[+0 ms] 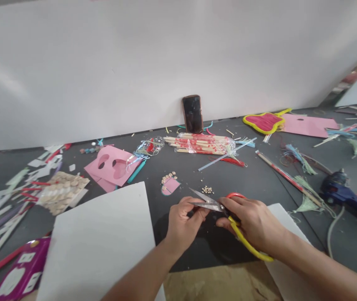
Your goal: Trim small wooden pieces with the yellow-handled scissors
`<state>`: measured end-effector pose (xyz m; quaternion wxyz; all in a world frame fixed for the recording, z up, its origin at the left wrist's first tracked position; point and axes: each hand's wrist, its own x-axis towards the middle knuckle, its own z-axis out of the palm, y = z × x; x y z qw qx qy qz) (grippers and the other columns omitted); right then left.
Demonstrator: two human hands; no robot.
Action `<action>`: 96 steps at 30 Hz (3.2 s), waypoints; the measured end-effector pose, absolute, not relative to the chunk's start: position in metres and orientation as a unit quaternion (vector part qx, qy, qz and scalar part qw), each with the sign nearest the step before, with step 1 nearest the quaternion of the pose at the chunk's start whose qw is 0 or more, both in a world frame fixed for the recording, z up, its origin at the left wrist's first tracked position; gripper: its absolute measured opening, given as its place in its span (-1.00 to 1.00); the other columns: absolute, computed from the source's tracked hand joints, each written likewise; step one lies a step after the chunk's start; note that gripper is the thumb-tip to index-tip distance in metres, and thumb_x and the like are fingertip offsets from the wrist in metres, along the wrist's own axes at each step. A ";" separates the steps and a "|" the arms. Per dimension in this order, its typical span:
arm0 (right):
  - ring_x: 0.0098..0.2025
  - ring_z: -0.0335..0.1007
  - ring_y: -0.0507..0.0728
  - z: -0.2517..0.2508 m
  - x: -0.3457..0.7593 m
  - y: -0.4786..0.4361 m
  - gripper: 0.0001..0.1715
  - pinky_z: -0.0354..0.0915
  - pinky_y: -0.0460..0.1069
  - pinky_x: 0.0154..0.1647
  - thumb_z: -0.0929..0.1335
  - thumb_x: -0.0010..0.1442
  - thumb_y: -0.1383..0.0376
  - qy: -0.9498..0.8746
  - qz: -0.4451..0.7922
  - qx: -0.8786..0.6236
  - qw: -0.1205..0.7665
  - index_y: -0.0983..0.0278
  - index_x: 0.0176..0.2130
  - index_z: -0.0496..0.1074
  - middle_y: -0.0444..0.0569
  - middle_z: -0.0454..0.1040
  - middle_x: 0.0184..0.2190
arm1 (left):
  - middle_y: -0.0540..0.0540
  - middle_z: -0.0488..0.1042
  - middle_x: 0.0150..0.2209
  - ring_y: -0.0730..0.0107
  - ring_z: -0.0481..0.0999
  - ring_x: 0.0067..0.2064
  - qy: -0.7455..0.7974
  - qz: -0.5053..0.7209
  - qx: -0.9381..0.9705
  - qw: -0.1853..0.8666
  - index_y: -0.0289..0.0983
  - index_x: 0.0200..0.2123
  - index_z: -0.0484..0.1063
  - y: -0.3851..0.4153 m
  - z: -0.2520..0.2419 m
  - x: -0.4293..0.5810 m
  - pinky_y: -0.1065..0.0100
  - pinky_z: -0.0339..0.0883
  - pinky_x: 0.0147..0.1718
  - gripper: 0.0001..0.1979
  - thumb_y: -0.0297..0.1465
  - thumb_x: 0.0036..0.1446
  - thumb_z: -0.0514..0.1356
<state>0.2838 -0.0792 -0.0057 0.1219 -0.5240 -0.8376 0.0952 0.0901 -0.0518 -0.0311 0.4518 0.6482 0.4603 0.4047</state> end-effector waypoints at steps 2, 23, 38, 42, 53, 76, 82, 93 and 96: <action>-0.38 0.41 0.14 -0.006 0.283 -0.079 -0.55 0.22 -0.04 -0.44 0.15 0.29 0.00 -0.833 0.089 -0.532 0.121 0.27 -0.17 0.36 0.03 0.45 -0.38 | -0.05 0.50 -0.50 0.45 0.47 -0.49 0.463 0.405 0.642 0.457 -0.31 -0.47 0.54 -0.051 -0.031 0.090 0.50 0.33 -0.48 -0.82 -0.34 0.08 0.22; -0.29 0.42 0.20 -0.007 0.282 -0.078 -0.32 0.31 0.03 -0.35 0.22 0.14 -0.18 -0.836 0.105 -0.527 0.115 0.27 -0.01 0.31 0.08 0.45 -0.28 | -0.06 0.45 -0.48 0.50 0.42 -0.55 0.419 0.398 0.630 0.519 -0.32 -0.46 0.51 -0.049 -0.028 0.087 0.49 0.33 -0.54 -0.80 -0.37 0.12 0.15; -0.29 0.42 0.22 -0.006 0.280 -0.076 -0.28 0.30 0.03 -0.38 0.25 0.11 -0.17 -0.830 0.098 -0.535 0.126 0.30 0.01 0.30 0.10 0.45 -0.28 | -0.06 0.54 -0.46 0.45 0.48 -0.53 0.467 0.407 0.621 0.480 -0.30 -0.40 0.54 -0.049 -0.027 0.088 0.50 0.36 -0.53 -0.82 -0.32 0.09 0.20; -0.21 0.39 0.28 -0.002 0.279 -0.076 -0.07 0.33 0.11 -0.30 0.30 -0.06 -0.29 -0.833 0.105 -0.528 0.123 0.31 0.04 0.28 0.14 0.42 -0.23 | -0.05 0.50 -0.51 0.46 0.46 -0.54 0.455 0.414 0.635 0.468 -0.30 -0.42 0.54 -0.049 -0.027 0.087 0.49 0.34 -0.53 -0.83 -0.35 0.10 0.19; -0.27 0.42 0.21 -0.007 0.281 -0.077 -0.36 0.29 0.01 -0.35 0.20 0.16 -0.16 -0.834 0.130 -0.524 0.112 0.27 -0.05 0.31 0.06 0.45 -0.31 | -0.06 0.47 -0.49 0.50 0.43 -0.54 0.429 0.389 0.642 0.503 -0.32 -0.45 0.52 -0.049 -0.027 0.088 0.51 0.34 -0.53 -0.78 -0.36 0.14 0.14; -0.17 0.34 0.32 0.000 0.277 -0.078 0.06 0.32 0.17 -0.22 0.27 -0.10 -0.33 -0.840 0.123 -0.518 0.107 0.36 0.11 0.22 0.16 0.38 -0.22 | -0.07 0.44 -0.47 0.49 0.41 -0.51 0.406 0.421 0.638 0.502 -0.33 -0.43 0.54 -0.052 -0.026 0.086 0.50 0.34 -0.52 -0.83 -0.44 0.11 0.15; -0.22 0.40 0.26 -0.006 0.277 -0.077 -0.09 0.34 0.10 -0.26 0.25 0.02 -0.26 -0.836 0.148 -0.514 0.124 0.36 0.07 0.25 0.14 0.41 -0.24 | -0.07 0.46 -0.48 0.49 0.41 -0.50 0.398 0.403 0.626 0.536 -0.33 -0.46 0.55 -0.050 -0.025 0.086 0.52 0.33 -0.54 -0.83 -0.44 0.09 0.17; -0.32 0.40 0.18 -0.009 0.281 -0.080 -0.49 0.26 0.01 -0.37 0.13 0.28 -0.04 -0.837 0.139 -0.518 0.109 0.28 -0.08 0.31 0.04 0.43 -0.34 | -0.08 0.48 -0.47 0.49 0.41 -0.50 0.396 0.403 0.622 0.542 -0.33 -0.47 0.53 -0.052 -0.028 0.089 0.50 0.31 -0.51 -0.76 -0.33 0.14 0.16; -0.29 0.40 0.19 -0.011 0.281 -0.079 -0.47 0.28 0.02 -0.35 0.12 0.28 -0.04 -0.827 0.131 -0.535 0.114 0.30 -0.05 0.30 0.07 0.43 -0.31 | -0.08 0.53 -0.42 0.43 0.46 -0.42 0.429 0.426 0.620 0.500 -0.31 -0.41 0.54 -0.051 -0.029 0.090 0.46 0.35 -0.41 -0.85 -0.34 0.07 0.23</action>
